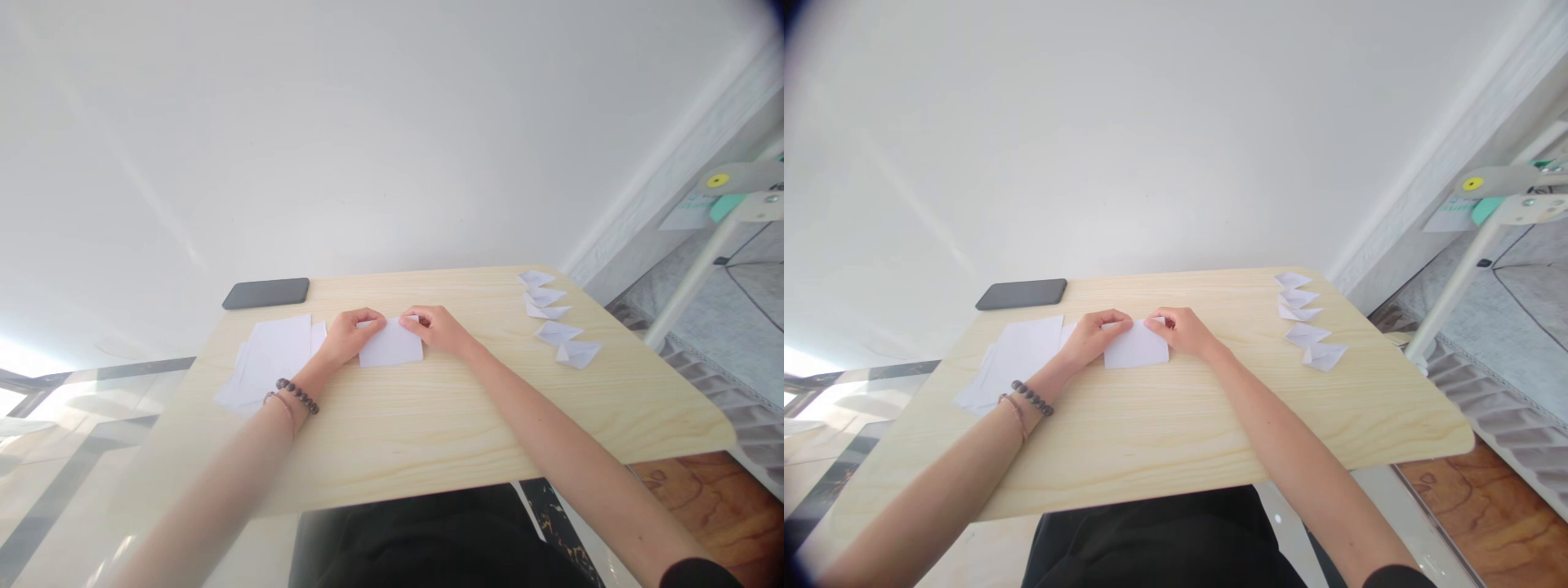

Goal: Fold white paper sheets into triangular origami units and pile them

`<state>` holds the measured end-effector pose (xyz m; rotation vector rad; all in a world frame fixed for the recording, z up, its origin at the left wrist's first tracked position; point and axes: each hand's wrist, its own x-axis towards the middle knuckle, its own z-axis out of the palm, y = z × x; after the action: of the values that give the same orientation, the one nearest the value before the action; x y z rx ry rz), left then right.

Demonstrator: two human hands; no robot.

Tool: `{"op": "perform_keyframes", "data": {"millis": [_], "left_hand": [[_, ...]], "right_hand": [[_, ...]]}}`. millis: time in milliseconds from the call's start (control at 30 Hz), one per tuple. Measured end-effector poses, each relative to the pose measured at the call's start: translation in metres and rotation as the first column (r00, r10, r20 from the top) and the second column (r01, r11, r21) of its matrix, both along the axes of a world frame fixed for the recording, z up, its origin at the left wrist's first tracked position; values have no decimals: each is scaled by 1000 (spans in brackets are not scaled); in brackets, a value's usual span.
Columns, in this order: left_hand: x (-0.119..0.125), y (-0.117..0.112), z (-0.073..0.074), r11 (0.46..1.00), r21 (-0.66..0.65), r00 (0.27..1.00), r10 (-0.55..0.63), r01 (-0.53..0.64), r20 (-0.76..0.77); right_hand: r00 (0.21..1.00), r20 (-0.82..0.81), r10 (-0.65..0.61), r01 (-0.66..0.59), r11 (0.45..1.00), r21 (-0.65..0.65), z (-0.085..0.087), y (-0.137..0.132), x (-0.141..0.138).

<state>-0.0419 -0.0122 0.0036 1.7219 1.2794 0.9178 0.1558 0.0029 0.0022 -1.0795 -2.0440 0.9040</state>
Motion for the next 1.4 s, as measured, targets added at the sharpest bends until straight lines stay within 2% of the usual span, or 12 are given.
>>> {"op": "perform_keyframes", "data": {"millis": [100,300,433,633,900,1067,1133,1233,1333,1400], "left_hand": [[0,1,-1,1000,19,1000,-14,14,-11],[-2,4,-5,999,49,997,-20,24,-76],[-3,5,-5,999,22,995,-30,32,-91],[-2,5,-5,994,-86,997,-70,73,35],[-1,4,-5,988,-126,988,-76,93,133],[0,2,1,978,-171,970,-78,120,230],[0,0,3,979,-175,975,-64,102,213],[0,-2,4,993,-104,996,-46,54,79],[2,-4,3,998,-14,997,-61,60,-54],[3,-4,3,998,6,995,-68,69,-72]], "right_hand": [[999,35,-4,4,1000,19,-2,0,0],[999,34,15,-13,998,-64,-1,7,10],[1000,9,-3,4,995,-95,-1,11,14],[999,-27,-44,42,996,-81,-5,18,24],[997,-49,-60,53,989,-138,-5,20,28],[999,4,-38,38,998,-54,-3,12,19],[998,52,-37,38,999,-16,-2,8,13],[995,79,-57,54,997,50,-2,3,4],[996,76,-55,49,995,83,-4,-1,-3],[996,75,-38,31,995,96,-5,-3,-7]]}}
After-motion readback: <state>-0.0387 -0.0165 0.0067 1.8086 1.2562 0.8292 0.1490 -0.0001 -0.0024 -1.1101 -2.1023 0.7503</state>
